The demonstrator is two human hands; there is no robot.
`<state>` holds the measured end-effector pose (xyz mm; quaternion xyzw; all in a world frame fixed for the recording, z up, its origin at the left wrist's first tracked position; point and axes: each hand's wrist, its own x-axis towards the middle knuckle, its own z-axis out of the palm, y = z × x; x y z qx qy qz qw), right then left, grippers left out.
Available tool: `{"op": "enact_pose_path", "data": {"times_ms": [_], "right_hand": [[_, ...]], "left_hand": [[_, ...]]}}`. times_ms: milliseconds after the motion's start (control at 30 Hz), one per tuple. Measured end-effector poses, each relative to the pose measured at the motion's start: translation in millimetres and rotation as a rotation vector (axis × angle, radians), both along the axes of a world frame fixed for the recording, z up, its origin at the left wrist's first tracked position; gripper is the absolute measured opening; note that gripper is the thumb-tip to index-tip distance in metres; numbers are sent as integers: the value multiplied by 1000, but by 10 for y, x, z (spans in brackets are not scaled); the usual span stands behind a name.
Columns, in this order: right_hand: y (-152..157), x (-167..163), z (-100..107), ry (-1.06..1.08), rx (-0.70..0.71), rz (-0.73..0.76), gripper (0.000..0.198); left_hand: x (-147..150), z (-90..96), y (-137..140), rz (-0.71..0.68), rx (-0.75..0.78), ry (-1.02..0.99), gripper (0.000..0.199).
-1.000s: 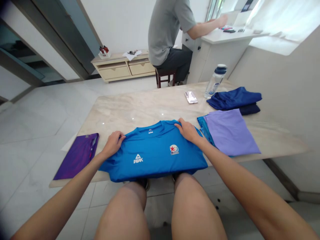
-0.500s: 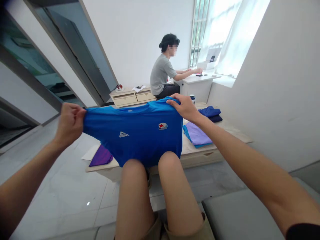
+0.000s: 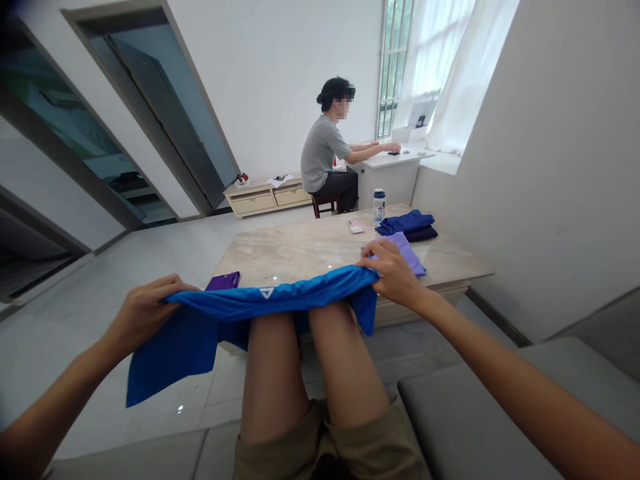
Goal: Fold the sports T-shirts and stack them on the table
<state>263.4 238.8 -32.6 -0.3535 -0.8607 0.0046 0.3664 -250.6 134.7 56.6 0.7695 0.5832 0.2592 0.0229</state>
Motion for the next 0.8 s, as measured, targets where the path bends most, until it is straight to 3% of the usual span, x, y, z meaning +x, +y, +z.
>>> {"op": "enact_pose_path", "data": {"times_ms": [67,167,300,400,567,667,800], "right_hand": [[-31,-119,19,132,14,-13,26],[105,-275,139,356,-121,-45,22],[612,-362,398,556,-232,-162,29],[972,-315,556,529,-139,-242,41],[1252,-139,707,363,98,-339,47],[1299,-27,788,288,136,-398,43],[1315,117,871,105,158,-385,42]], "left_hand": [[33,58,92,50,67,6,30],[45,127,310,237,135,20,25],[47,199,643,392,6,-228,30],[65,201,778,428,-11,-369,29],[-24,256,876,352,73,-21,30],[-141,393,958,362,114,181,35],[-222,557,1028,437,182,259,38]]}}
